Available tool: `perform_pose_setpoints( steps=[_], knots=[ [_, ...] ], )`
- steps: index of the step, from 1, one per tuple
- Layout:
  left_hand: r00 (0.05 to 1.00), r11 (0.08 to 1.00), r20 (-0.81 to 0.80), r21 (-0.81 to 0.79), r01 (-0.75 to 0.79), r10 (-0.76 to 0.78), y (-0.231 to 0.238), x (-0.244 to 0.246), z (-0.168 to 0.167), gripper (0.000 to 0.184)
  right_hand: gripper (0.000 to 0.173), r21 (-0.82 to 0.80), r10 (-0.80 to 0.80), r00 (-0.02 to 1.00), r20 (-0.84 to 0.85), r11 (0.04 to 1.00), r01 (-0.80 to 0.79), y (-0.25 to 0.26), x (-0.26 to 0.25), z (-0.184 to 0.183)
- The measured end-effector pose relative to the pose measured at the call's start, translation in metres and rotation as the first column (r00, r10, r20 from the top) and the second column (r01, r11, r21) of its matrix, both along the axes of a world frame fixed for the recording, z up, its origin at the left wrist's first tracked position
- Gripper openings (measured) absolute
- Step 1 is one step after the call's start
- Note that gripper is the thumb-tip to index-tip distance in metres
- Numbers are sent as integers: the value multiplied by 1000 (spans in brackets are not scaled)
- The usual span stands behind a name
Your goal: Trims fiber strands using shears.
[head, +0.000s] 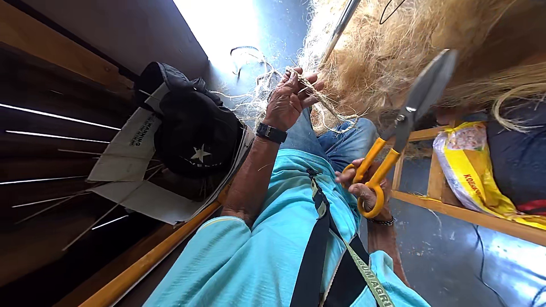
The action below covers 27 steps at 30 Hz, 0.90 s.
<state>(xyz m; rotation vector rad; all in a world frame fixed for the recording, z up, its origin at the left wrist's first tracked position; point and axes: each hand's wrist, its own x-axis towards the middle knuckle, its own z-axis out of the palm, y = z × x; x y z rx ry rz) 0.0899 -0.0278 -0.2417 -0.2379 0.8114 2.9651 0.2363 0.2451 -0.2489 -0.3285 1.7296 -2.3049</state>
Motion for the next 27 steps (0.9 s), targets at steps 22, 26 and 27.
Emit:
perform_pose_setpoints(
  steps=[22, 26, 27],
  knots=[
    [977, 976, 210, -218, 18, 29, -1, -10, -6, 34, 63, 0, 124, 975, 184, 992, -126, 15, 12, -43],
    [980, 979, 197, -204, 3, 38, -2, -8, -8, 33, 54, 68, 116, 968, 224, 989, -134, 14, 10, -33],
    [982, 981, 184, -195, 5, 32, -2, -8, -7, 34, 57, 60, 118, 959, 258, 989, -138, 15, 9, -31]
  ],
)
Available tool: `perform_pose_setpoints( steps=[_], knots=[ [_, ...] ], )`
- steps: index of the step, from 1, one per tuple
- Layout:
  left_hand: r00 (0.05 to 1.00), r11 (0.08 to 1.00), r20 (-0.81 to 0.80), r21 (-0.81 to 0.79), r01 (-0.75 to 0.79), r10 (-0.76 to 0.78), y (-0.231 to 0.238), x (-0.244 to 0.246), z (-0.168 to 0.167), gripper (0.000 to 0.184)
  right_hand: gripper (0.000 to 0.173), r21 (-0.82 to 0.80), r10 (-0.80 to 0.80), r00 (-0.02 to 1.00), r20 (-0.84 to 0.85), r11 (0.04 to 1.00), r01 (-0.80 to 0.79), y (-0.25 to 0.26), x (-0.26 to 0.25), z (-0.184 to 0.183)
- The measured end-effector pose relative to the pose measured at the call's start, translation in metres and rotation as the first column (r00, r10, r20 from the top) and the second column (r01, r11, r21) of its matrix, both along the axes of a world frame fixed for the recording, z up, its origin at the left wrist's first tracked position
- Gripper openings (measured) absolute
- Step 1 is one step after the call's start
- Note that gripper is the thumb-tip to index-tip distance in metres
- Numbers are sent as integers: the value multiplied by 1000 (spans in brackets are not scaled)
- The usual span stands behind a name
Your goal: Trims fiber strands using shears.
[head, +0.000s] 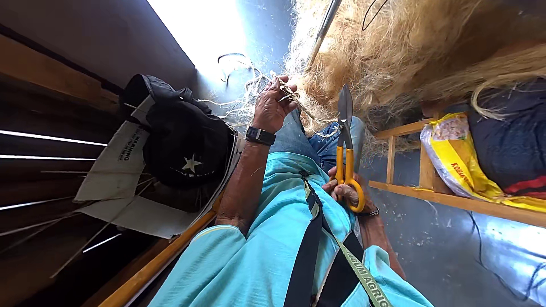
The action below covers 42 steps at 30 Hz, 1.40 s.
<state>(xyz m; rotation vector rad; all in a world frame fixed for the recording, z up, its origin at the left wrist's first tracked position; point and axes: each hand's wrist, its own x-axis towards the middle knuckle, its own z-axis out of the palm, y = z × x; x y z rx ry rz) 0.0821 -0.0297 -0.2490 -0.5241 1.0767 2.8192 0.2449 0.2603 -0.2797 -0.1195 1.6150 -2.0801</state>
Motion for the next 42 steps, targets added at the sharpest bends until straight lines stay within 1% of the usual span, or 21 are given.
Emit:
perform_pose_setpoints(
  steps=[2, 3, 5, 7, 8, 11, 14, 15, 17, 18, 19, 21, 23, 25, 27, 30, 32, 33, 36, 39, 42],
  knots=[
    [999, 999, -31, 34, 20, -19, 3, -1, 4, 35, 62, -26, 15, 997, 79, 1000, -13, 4, -3, 0],
    [998, 998, -52, 58, 28, -25, 5, -3, 7, 35, 61, -88, 24, 993, 117, 996, -13, 7, -4, -3],
    [994, 993, -106, 104, 51, -40, 10, -6, 13, 37, 56, -290, 72, 983, 171, 957, -20, 10, -6, -16],
    [982, 986, -176, 143, 89, -64, 15, -8, 17, 37, 52, -453, 138, 976, 170, 890, -47, 12, -7, -28],
    [976, 979, -203, 170, 110, -74, 18, -9, 17, 37, 52, -495, 152, 975, 161, 867, -54, 13, -8, -33],
    [968, 958, -235, 246, 149, -90, 31, -13, 20, 37, 60, -541, 127, 979, 156, 841, -23, 15, -7, -38],
    [956, 926, -275, 324, 192, -102, 45, -20, 16, 38, 71, -624, 122, 976, 179, 781, 17, 20, -8, -45],
    [953, 915, -284, 349, 203, -103, 49, -22, 13, 37, 71, -651, 119, 975, 187, 758, 32, 21, -8, -47],
    [954, 889, -280, 403, 217, -106, 54, -25, 8, 34, 64, -670, 82, 979, 186, 739, 65, 22, -7, -51],
    [959, 881, -260, 421, 214, -109, 56, -24, 5, 33, 57, -654, 50, 983, 178, 752, 80, 22, -5, -54],
    [966, 876, -233, 436, 208, -113, 57, -21, 3, 32, 48, -604, 11, 985, 174, 791, 98, 21, -3, -55],
    [974, 878, -185, 435, 197, -127, 57, -16, 2, 32, 33, -423, -117, 971, 210, 884, 199, 12, 0, -49],
    [973, 883, -175, 421, 210, -148, 58, -11, 0, 33, 27, -206, -287, 928, 238, 919, 337, 2, 2, -37],
    [968, 909, -173, 347, 233, -182, 60, -2, 1, 31, 32, -12, -402, 900, 171, 912, 410, -2, 1, -29],
    [960, 924, -174, 282, 260, -217, 63, 9, 0, 26, 41, 156, -456, 890, 25, 881, 447, -1, -3, -19],
    [937, 925, -129, 162, 344, -325, 78, 27, 0, 23, 52, 296, -481, 859, -176, 806, 512, 12, -13, -5],
    [917, 909, -61, 122, 399, -394, 93, 36, -2, 22, 54, 324, -467, 837, -286, 775, 543, 19, -20, 3],
    [904, 896, -39, 120, 427, -425, 100, 39, -4, 20, 54, 311, -458, 827, -328, 774, 552, 23, -22, 3],
    [881, 873, -22, 131, 470, -472, 111, 44, -5, 22, 55, 238, -466, 802, -373, 788, 568, 24, -27, 7],
    [878, 869, -63, 124, 479, -475, 114, 46, -3, 22, 54, 156, -454, 830, -324, 840, 520, 18, -27, 11],
    [893, 886, -63, 116, 449, -445, 112, 42, -3, 20, 53, 135, -442, 865, -238, 867, 480, 10, -24, 20]
  ],
)
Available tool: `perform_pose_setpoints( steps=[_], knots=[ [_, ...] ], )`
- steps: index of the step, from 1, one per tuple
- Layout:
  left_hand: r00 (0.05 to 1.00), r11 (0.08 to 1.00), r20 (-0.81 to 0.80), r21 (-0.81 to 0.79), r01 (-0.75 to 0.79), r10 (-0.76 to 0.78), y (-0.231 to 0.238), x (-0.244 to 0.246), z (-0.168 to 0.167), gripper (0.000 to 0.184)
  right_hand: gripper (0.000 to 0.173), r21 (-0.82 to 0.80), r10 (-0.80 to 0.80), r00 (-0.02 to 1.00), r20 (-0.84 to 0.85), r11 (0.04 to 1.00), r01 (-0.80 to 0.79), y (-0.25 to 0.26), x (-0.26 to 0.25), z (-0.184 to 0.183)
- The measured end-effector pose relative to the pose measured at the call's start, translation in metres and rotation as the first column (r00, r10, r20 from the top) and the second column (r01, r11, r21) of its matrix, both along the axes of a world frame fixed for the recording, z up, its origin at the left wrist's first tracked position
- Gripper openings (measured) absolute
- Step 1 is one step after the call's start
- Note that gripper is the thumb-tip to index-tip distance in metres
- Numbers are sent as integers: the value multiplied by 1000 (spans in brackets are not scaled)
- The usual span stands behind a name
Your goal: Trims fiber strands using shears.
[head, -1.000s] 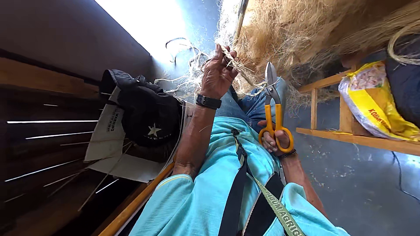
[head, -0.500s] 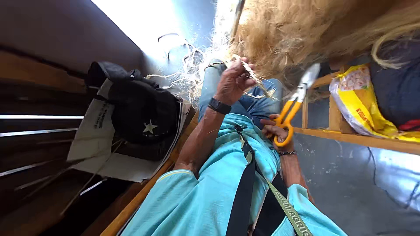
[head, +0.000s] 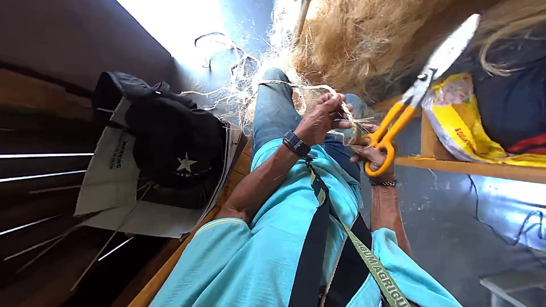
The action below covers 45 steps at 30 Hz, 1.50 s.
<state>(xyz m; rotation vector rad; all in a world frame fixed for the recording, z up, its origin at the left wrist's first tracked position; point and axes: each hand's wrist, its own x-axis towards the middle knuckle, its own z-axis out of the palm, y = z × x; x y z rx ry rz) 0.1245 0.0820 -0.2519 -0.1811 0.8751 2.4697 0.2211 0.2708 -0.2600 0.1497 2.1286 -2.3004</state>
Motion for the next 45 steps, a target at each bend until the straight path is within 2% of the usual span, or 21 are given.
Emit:
perform_pose_setpoints(
  steps=[4, 12, 16, 19, 22, 25, 26, 30, 32, 36, 39, 42, 45],
  knots=[
    [998, 999, 43, 28, -45, 44, -7, -4, -3, 16, 52, -10, 45, 998, 32, 999, -45, -8, 3, -11],
    [979, 991, 181, 77, -113, 97, -16, -9, -8, 11, 59, -37, 163, 985, -51, 986, -165, -26, -3, -13],
    [974, 985, 187, 84, -148, 130, -23, -13, -12, 17, 54, 33, 110, 990, -84, 994, -107, -36, -7, -6],
    [992, 994, 82, 51, -97, 93, -29, -13, -17, 42, 51, -12, -41, 993, -113, 999, 39, -46, -19, 2],
    [991, 996, -130, -80, -40, 29, -28, -2, -15, 36, 49, -44, -137, 981, -135, 990, 132, -45, -32, 5],
    [961, 966, -275, -255, -51, -22, -18, 14, -9, 56, 50, -45, -188, 975, -120, 982, 184, -42, -37, 5],
    [953, 955, -304, -285, -80, -11, -13, 18, -7, 58, 49, -35, -197, 973, -118, 980, 194, -41, -37, 4],
    [924, 925, -375, -318, -210, 81, 1, 22, -7, 33, 50, 131, -137, 982, -132, 979, 154, -42, -27, -1],
    [909, 912, -399, -318, -261, 121, 3, 21, -9, 30, 50, 197, -72, 986, -151, 975, 101, -40, -20, -5],
    [877, 876, -458, -353, -329, 144, -5, 15, -11, 47, 49, 425, -8, 993, -114, 903, 56, -26, -15, -9],
    [880, 870, -444, -352, -346, 170, -15, 3, -9, 43, 57, 518, -32, 998, -58, 853, 58, -8, -5, -17],
    [878, 863, -421, -329, -383, 229, -22, -11, -5, 34, 70, 708, -15, 993, -120, 700, 96, 10, 16, -23],
    [879, 847, -381, -330, -418, 286, -27, -23, -2, 35, 83, 826, 33, 992, -121, 558, 82, 22, 36, -24]
  ],
)
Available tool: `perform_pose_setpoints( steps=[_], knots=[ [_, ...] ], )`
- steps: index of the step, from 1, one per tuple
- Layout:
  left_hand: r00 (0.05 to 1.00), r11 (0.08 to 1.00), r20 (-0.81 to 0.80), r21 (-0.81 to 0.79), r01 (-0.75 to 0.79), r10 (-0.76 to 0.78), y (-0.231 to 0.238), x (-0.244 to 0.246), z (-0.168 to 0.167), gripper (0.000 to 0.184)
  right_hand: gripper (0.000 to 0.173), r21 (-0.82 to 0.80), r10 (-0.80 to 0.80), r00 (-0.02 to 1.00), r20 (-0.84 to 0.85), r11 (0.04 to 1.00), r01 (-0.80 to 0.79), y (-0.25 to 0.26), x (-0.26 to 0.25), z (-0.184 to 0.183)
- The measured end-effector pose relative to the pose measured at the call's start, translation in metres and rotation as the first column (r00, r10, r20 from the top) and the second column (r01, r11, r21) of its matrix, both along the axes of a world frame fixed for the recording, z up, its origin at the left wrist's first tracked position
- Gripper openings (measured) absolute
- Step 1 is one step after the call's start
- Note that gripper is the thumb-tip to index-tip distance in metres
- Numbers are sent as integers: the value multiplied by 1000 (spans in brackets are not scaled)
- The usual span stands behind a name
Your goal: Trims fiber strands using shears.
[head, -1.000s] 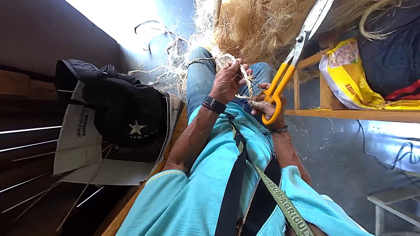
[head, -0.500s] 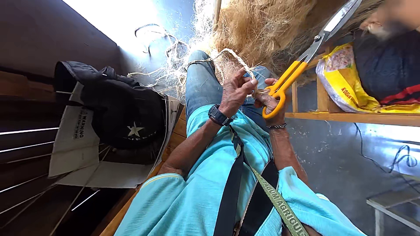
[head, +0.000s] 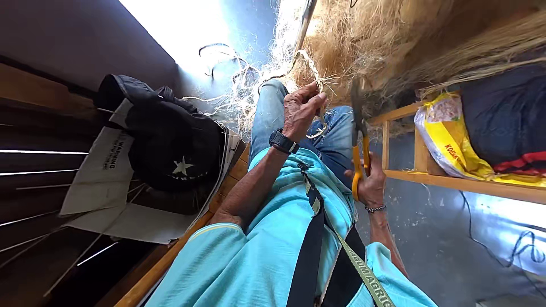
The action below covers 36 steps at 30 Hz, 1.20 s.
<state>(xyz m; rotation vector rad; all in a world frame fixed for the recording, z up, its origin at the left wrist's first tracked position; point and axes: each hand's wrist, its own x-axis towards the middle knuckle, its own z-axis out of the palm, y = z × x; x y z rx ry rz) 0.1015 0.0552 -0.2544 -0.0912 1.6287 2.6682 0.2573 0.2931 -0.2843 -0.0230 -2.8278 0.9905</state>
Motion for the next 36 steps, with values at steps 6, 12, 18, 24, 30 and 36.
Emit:
perform_pose_setpoints(
  steps=[6, 12, 18, 24, 30, 36],
  knots=[
    [998, 998, -18, -37, -54, 53, -5, -9, -1, 31, 83, 118, 13, 1000, 11, 993, -15, -1, 7, -8],
    [999, 997, -40, -76, -4, 1, -7, -3, -3, 30, 82, 151, 13, 1000, 6, 988, -13, -10, -1, -6],
    [994, 991, -80, -112, 68, -78, -7, 2, -3, 34, 81, 190, -4, 1000, -29, 982, 10, -12, -6, -7],
    [990, 983, -105, -167, 72, -90, -4, 6, -2, 33, 81, 188, -27, 999, -31, 982, 32, -13, -9, -7],
    [986, 955, -161, -297, 3, -54, -2, 9, -8, 37, 80, 218, -23, 1000, -5, 976, 24, -14, -9, -3],
    [987, 949, -152, -316, 1, -52, 2, 12, -11, 40, 74, 236, -36, 999, -21, 971, 40, -18, -8, -4]
  ],
)
